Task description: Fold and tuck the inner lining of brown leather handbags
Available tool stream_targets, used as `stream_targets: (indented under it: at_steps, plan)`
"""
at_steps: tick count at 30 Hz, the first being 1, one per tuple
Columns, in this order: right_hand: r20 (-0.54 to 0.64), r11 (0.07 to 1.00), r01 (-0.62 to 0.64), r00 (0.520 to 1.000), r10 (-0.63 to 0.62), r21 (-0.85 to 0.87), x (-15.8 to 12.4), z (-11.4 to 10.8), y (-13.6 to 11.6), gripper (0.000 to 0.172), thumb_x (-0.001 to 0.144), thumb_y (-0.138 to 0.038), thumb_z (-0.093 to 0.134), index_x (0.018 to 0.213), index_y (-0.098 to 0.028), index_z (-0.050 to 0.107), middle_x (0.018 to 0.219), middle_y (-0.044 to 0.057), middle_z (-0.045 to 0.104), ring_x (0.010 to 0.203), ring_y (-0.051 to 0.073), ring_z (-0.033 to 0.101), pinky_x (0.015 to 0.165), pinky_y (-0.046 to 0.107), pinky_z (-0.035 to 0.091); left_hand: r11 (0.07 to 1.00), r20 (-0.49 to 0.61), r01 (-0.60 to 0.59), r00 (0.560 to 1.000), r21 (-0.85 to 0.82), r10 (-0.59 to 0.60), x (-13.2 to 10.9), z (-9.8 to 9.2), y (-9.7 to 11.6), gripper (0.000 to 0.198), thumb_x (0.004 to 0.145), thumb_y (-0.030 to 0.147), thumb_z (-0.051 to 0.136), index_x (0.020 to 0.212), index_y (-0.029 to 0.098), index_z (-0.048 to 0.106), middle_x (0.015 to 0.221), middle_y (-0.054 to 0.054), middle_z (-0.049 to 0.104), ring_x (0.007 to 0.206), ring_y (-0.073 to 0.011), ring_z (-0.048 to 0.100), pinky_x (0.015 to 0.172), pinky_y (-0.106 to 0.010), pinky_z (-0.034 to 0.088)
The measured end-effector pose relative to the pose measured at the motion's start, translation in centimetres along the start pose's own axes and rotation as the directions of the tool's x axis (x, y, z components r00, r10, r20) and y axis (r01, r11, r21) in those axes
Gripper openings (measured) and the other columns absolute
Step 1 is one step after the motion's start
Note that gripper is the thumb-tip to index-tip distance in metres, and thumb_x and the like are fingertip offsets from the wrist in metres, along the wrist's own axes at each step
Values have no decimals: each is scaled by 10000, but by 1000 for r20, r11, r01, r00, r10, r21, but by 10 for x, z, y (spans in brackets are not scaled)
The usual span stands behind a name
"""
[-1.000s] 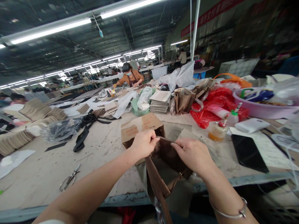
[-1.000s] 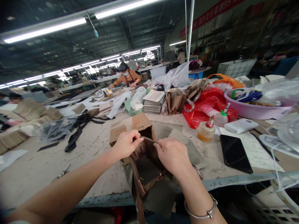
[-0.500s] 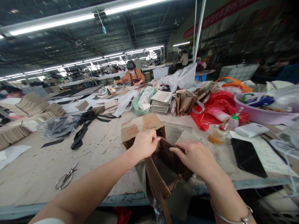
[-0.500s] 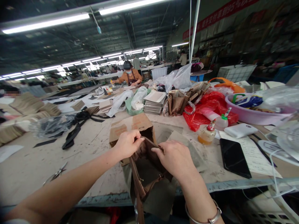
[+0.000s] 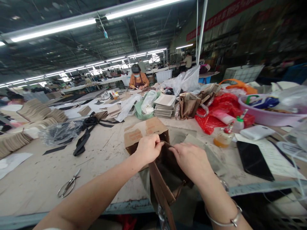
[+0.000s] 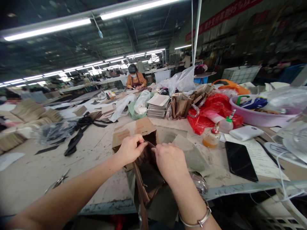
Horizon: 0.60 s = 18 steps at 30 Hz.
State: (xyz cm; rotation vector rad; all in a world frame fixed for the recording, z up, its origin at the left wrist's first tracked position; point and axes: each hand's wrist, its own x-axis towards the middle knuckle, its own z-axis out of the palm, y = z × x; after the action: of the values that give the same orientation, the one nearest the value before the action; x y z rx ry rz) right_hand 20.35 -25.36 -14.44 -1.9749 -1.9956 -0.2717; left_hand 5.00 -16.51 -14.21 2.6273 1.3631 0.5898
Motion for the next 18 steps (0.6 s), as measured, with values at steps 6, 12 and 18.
stream_targets:
  at_steps: [6, 12, 18]
  plan:
    - [15, 1000, -29, 999, 29, -11, 0, -1, 3, 298, 907, -315, 454, 722, -193, 653, 722, 66, 676, 707, 181, 617, 596, 262, 370, 966, 14, 4, 1000, -257, 0, -20, -9, 2, 389, 623, 381, 759, 913, 207, 565, 1118, -39, 624, 987, -213, 588, 873, -336, 452]
    - [1, 999, -8, 1000, 8, -33, -3, -3, 0, 329, 916, -310, 421, 719, -193, 656, 727, 71, 675, 710, 190, 618, 616, 271, 393, 920, -2, 140, 988, -365, -151, -43, -17, 4, 782, 609, 306, 773, 1273, 242, 365, 1294, -86, 519, 1101, -237, 561, 958, -377, 444]
    - [26, 999, -12, 1000, 13, -51, -2, -6, -6, 315, 912, -292, 419, 761, -177, 670, 757, 81, 687, 745, 196, 635, 633, 267, 411, 954, 220, 210, 962, -215, -162, -47, -25, -6, 702, 728, 284, 610, 1357, 145, 332, 1213, -166, 584, 1107, -296, 562, 927, -413, 453]
